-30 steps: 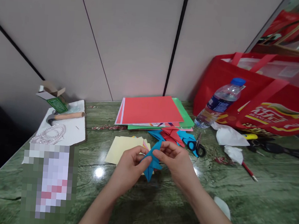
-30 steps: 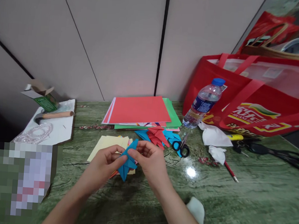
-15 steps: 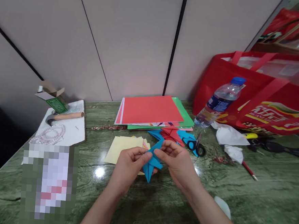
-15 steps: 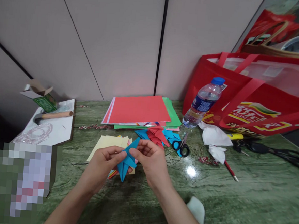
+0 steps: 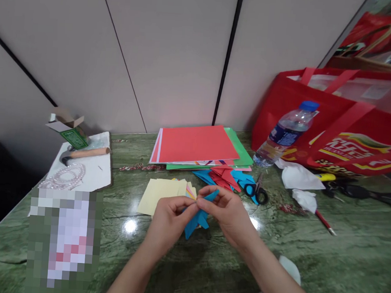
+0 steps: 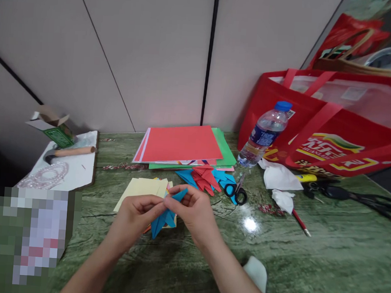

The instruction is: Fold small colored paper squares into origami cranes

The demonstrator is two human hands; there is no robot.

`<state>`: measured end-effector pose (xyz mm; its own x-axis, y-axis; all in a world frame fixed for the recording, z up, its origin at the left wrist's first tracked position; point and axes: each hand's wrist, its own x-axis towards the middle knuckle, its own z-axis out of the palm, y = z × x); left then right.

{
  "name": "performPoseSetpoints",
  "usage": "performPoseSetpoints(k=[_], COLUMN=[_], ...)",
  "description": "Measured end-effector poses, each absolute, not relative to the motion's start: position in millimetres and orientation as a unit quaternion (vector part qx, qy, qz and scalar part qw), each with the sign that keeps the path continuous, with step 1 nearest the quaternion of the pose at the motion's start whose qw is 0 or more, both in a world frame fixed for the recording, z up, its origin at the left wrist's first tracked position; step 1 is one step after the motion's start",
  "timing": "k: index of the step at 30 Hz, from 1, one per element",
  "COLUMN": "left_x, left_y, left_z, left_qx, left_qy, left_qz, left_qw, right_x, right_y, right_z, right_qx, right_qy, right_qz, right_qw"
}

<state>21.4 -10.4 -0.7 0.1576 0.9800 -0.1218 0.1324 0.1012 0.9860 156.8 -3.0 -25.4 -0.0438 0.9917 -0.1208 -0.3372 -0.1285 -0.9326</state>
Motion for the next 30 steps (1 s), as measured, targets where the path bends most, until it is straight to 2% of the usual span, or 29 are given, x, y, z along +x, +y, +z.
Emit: performPoseSetpoints(k=[5, 11, 20, 25, 30], left_x=[21, 21, 23, 20, 15], left_y=[-12, -12, -13, -11, -6], left_z=[1, 4, 5, 1, -3], left_qx=[0.573, 0.579, 0.561, 0.498, 0.443], left_qy=[0.532, 0.518, 0.520, 0.524, 0.528], left_qz=[0.373, 0.362, 0.351, 0.409, 0.510], left_qw=[0.500, 0.514, 0.540, 0.557, 0.514], right_x=[159, 162, 162, 163, 157], right_y=[-4, -1, 0, 2, -1], right_z=[-22, -15, -16, -19, -24], right_qx=[-0.444, -0.426, -0.432, -0.404, -0.433], right_qy=[-0.361, -0.279, -0.237, -0.253, -0.381], right_qz=[0.621, 0.672, 0.682, 0.699, 0.641], right_qw=[0.536, 0.538, 0.541, 0.533, 0.506])
